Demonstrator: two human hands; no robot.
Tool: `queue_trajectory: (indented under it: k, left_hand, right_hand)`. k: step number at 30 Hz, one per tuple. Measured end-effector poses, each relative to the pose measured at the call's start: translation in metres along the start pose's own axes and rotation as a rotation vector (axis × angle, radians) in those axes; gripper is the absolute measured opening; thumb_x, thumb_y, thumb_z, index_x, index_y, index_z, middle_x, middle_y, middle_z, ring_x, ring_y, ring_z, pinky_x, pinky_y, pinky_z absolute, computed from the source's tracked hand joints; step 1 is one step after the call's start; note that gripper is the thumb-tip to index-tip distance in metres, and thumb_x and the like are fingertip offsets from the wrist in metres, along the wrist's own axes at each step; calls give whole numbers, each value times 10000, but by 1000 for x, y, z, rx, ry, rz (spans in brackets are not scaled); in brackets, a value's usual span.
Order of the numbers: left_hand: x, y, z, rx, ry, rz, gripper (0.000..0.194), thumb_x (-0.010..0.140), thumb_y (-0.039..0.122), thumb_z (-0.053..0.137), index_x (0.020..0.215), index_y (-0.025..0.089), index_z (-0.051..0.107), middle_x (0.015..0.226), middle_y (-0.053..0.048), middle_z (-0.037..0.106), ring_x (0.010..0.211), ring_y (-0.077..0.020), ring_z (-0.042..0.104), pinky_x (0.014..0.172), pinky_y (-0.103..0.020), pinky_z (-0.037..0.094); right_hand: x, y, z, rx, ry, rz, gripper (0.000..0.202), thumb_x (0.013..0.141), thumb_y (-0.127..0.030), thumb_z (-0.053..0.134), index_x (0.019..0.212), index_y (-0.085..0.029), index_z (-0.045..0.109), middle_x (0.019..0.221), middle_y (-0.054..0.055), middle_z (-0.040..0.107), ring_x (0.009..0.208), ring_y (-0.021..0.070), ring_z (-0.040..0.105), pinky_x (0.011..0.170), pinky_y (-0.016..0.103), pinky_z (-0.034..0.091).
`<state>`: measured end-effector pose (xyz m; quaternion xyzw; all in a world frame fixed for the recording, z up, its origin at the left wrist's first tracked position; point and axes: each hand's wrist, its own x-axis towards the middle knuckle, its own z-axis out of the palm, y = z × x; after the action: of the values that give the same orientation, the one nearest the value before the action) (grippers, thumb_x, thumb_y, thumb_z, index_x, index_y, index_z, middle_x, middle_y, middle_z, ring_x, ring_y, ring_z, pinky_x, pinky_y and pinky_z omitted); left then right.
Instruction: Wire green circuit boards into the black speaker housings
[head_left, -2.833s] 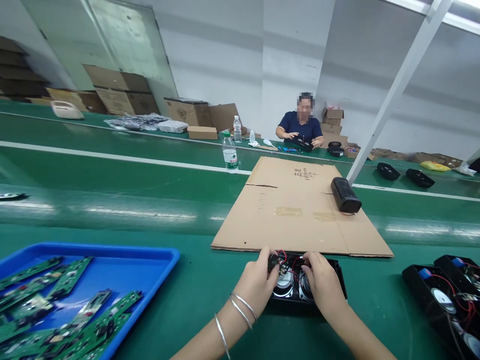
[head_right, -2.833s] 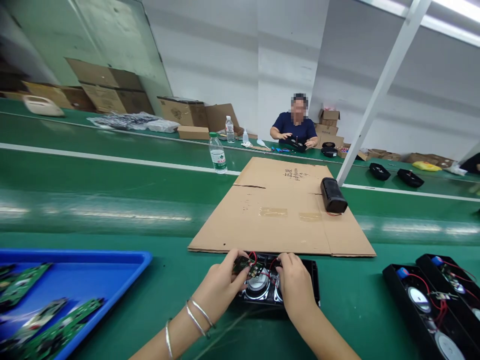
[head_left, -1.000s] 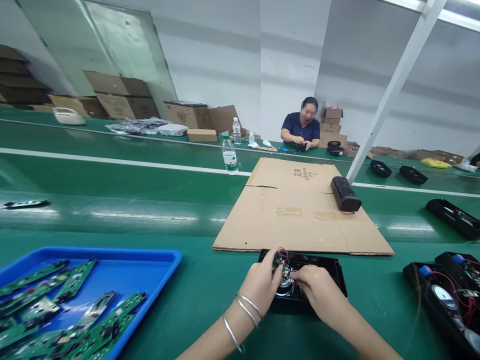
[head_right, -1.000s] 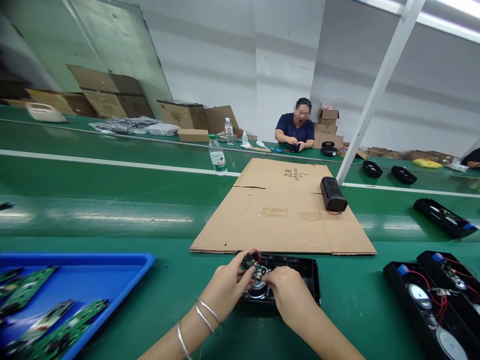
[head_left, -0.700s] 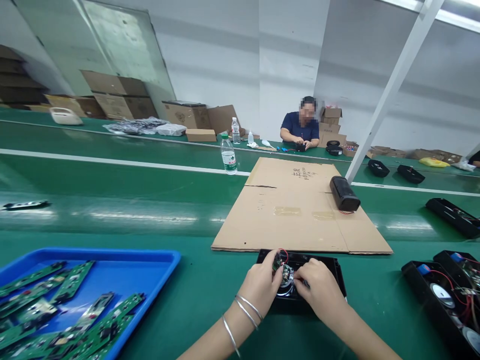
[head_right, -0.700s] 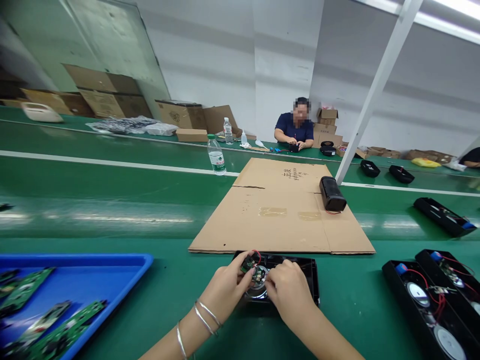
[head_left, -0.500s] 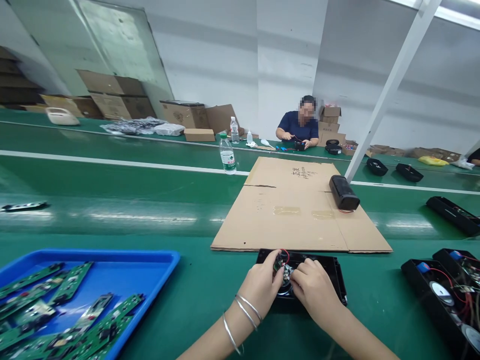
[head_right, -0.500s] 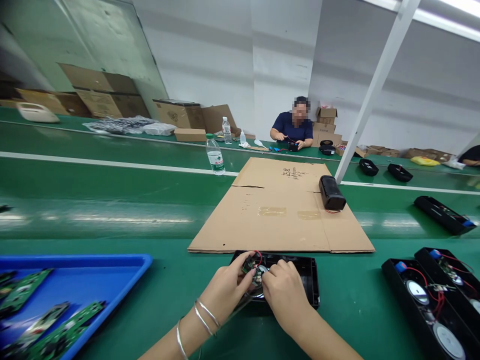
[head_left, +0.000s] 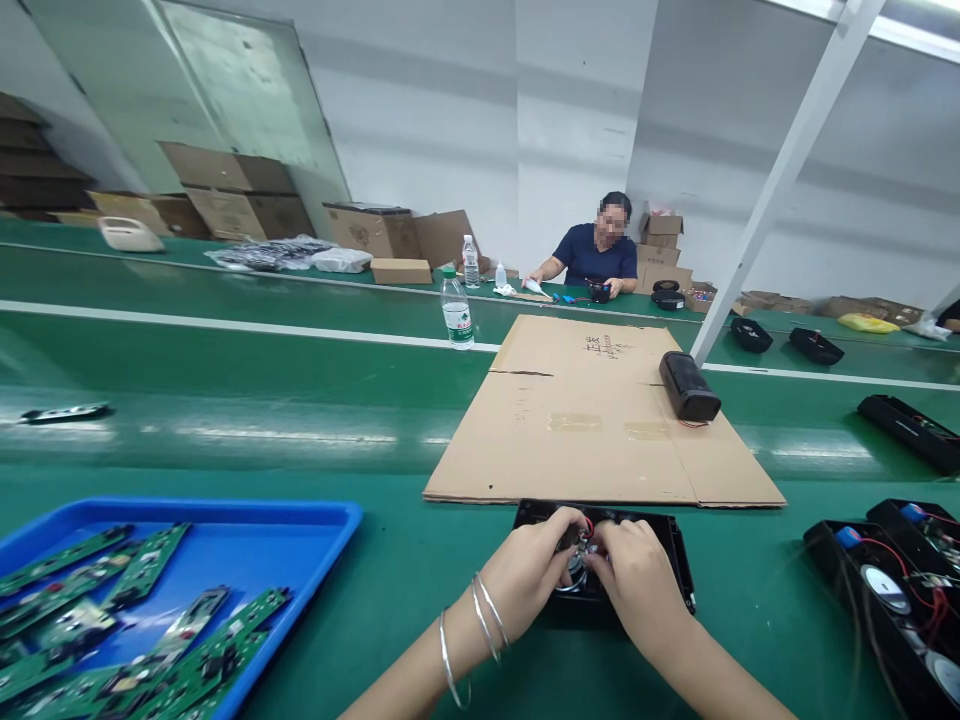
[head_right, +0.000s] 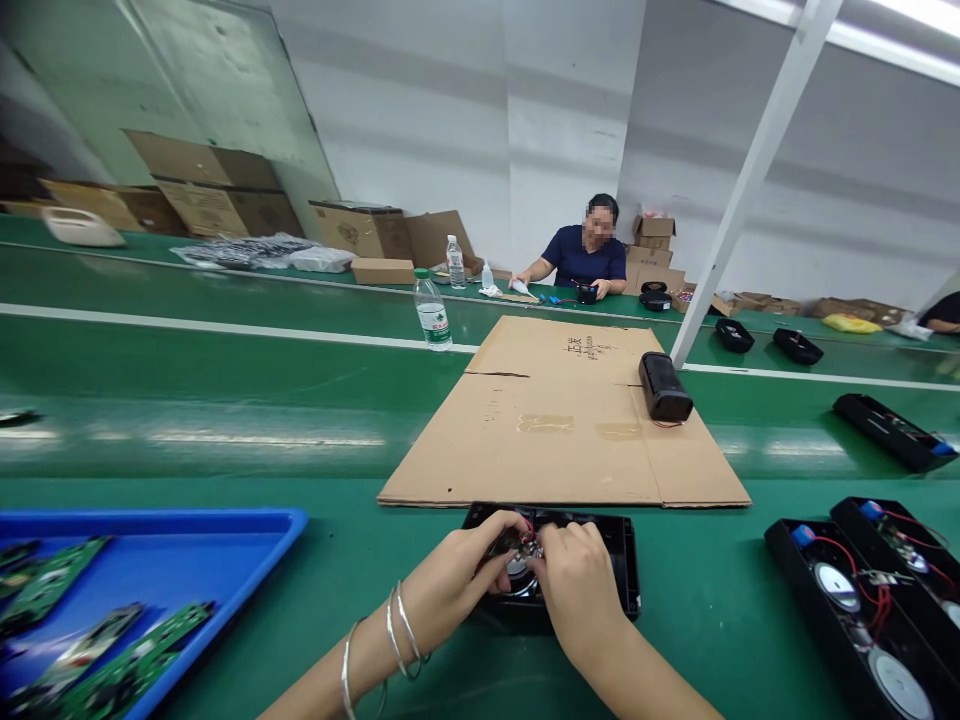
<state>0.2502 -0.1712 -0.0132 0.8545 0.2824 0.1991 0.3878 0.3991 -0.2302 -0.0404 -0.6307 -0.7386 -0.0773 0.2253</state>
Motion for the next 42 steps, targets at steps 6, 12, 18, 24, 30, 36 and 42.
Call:
queue_trajectory:
  k: [6, 12, 18, 24, 30, 36, 42]
  left_hand:
    - [2, -6, -5, -138, -80, -35, 189, 785, 146, 352, 930, 211, 454, 477, 89, 502, 458, -107, 567, 514, -195, 448]
    - [3, 2, 3, -133, 11, -110, 46, 755, 259, 485, 780, 221, 481, 448, 105, 439, 400, -97, 520, 428, -175, 392]
    - [5, -1, 6, -319, 131, -163, 116, 769, 315, 466, 772, 200, 481, 486, 101, 444, 315, -54, 413, 339, -157, 323]
    - [7, -1, 9, -334, 200, -257, 119, 739, 318, 472, 774, 204, 468, 397, 103, 458, 329, -102, 499, 342, -176, 382]
    - [7, 1, 0, -292, 286, -336, 157, 707, 332, 494, 793, 206, 457, 355, 107, 468, 278, -122, 499, 289, -175, 341]
    - [10, -10, -15, -295, 520, -245, 457, 709, 573, 407, 936, 179, 460, 407, 72, 525, 283, -138, 494, 295, -217, 366]
    - [26, -63, 3, -84, 548, -152, 560, 712, 584, 360, 1050, 144, 437, 900, -128, 660, 784, -273, 652, 713, -424, 517]
  right_hand:
    - [9, 6, -16, 258, -174, -27, 200, 746, -93, 585, 883, -206, 493, 907, 19, 563, 892, 190, 465, 732, 304, 393]
    - [7, 7, -9, 260, -174, -94, 139, 781, -55, 471, 838, -181, 476, 814, 19, 555, 789, 178, 420, 702, 319, 359]
    - [3, 2, -6, 213, -112, -104, 74, 813, -122, 447, 847, -157, 502, 803, 45, 562, 753, 191, 407, 695, 354, 343]
    - [9, 16, -17, 247, -213, 28, 368, 757, -236, 580, 1102, -160, 478, 1093, 86, 530, 1026, 237, 404, 881, 404, 332]
    - [1, 31, -19, 152, -475, -7, 1049, 452, -438, 751, 1338, -212, 239, 1327, 130, 314, 1204, 325, 266, 995, 511, 152]
    - [-23, 31, -37, 15, -230, 90, 972, 448, -412, 740, 1292, -214, 300, 1249, 114, 398, 1137, 311, 341, 959, 478, 199]
    - [-48, 104, -100, -352, 218, 479, 722, 564, -392, 657, 1191, -185, 365, 1190, 118, 436, 1088, 306, 385, 903, 433, 249]
